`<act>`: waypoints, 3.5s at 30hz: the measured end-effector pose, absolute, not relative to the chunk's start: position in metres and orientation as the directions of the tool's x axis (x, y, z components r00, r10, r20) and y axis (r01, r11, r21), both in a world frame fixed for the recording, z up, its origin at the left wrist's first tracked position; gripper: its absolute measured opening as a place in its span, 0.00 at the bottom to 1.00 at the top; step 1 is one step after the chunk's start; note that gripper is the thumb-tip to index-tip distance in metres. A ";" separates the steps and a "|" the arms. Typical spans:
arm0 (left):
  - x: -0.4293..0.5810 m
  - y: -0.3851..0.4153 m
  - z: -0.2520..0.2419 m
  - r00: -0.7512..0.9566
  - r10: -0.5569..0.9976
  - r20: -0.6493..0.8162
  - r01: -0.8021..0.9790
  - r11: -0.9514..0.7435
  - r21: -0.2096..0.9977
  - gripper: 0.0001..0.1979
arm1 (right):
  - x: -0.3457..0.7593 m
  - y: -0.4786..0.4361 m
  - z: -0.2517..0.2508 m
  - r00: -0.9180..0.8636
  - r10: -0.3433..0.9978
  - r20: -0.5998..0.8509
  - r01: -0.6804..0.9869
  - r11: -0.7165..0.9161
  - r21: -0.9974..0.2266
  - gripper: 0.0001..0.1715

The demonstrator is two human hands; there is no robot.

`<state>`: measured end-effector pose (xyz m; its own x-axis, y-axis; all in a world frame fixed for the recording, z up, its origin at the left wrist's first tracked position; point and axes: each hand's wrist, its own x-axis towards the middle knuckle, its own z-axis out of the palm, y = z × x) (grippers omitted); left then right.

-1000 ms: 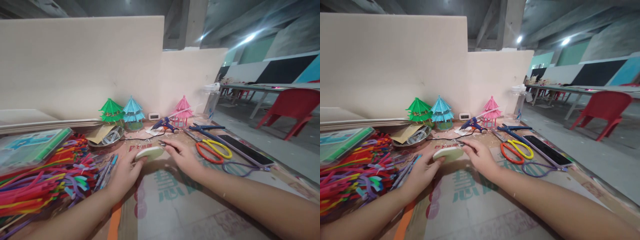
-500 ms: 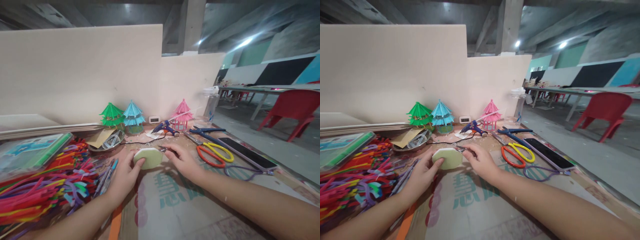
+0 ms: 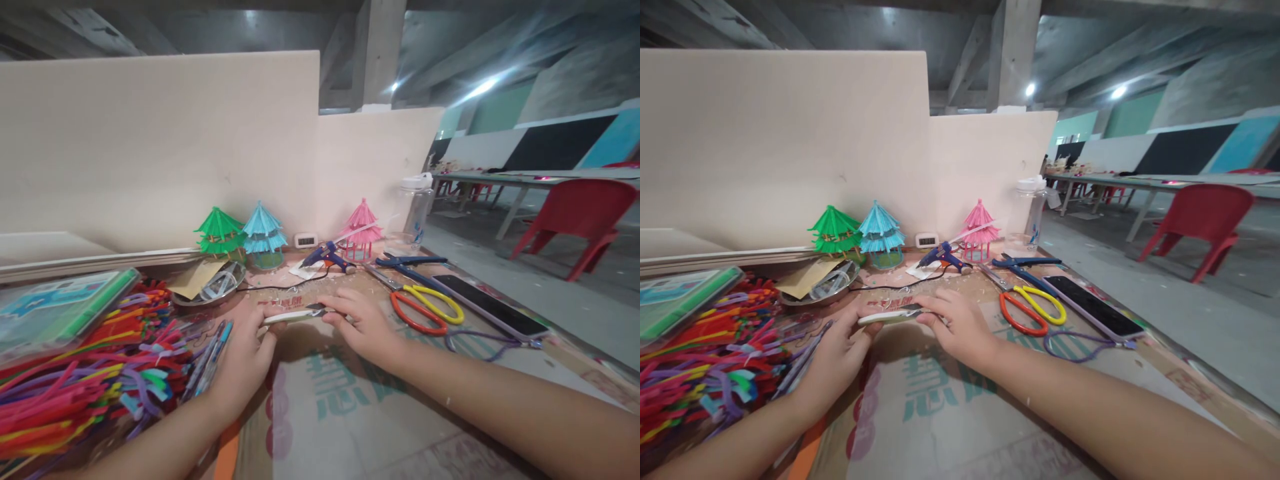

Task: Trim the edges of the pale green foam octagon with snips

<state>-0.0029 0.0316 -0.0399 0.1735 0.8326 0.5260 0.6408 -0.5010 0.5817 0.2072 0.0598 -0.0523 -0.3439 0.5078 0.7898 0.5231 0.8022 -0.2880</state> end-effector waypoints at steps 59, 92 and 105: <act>-0.011 0.037 -0.053 0.285 0.799 0.529 0.657 -0.565 0.500 0.17 | 0.208 0.050 -0.044 -0.481 0.394 0.783 0.518 0.848 -0.109 0.21; -0.001 0.035 -0.045 0.129 0.887 0.444 0.507 -0.443 0.739 0.11 | 0.204 0.060 -0.054 -0.189 0.771 0.608 0.405 0.626 -0.667 0.14; -0.005 0.031 -0.046 0.220 0.830 0.513 0.649 -0.517 0.558 0.08 | 0.207 0.055 -0.051 -0.366 0.598 0.713 0.490 0.775 -0.398 0.16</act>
